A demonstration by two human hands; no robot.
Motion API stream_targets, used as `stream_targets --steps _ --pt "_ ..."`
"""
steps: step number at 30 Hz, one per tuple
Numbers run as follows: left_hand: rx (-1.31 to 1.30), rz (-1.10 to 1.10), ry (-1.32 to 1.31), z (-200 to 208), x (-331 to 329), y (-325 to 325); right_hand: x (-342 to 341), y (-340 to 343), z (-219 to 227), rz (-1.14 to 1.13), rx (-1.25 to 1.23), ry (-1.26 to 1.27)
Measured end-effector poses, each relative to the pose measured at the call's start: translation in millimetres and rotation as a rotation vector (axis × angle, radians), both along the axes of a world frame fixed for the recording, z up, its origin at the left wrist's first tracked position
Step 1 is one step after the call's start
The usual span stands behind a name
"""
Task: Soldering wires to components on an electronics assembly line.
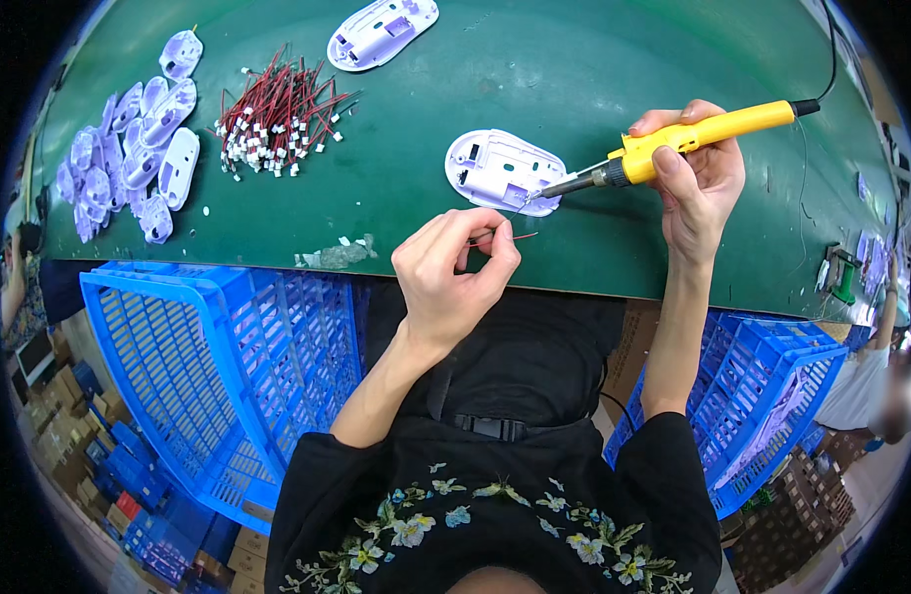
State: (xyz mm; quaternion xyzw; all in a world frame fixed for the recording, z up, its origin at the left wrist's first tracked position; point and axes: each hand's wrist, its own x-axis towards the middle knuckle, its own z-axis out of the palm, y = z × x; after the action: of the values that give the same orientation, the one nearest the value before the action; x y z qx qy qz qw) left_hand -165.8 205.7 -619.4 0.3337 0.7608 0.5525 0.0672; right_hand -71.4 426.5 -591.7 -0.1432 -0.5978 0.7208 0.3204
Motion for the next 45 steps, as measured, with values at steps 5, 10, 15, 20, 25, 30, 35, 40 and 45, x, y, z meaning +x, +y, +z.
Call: stream_targets --steps 5,10,15,20,25,30,35,40,45 --pt "0.002 -0.005 -0.011 0 0 1 1 0 1 -0.005 0.013 -0.003" --pt "-0.004 -0.001 0.007 0 0 2 0 1 -1 0.019 0.003 0.013" --pt "-0.010 0.009 0.013 0 0 2 1 0 0 0.019 0.004 0.012" --pt "-0.021 -0.009 0.022 3 -2 2 11 10 7 -0.026 0.002 0.049" --pt "-0.018 -0.037 0.034 1 -2 1 10 10 5 -0.055 0.086 0.009" --pt "-0.034 -0.039 0.038 1 -3 0 5 6 4 -0.028 0.066 -0.010" --pt "-0.013 -0.032 0.040 0 -3 0 7 7 5 -0.024 0.073 -0.015" --pt "-0.019 -0.033 0.045 1 -3 1 6 7 8 0.005 -0.007 0.077" --pt "-0.020 -0.025 0.055 2 -3 0 4 6 6 0.027 0.003 0.057"
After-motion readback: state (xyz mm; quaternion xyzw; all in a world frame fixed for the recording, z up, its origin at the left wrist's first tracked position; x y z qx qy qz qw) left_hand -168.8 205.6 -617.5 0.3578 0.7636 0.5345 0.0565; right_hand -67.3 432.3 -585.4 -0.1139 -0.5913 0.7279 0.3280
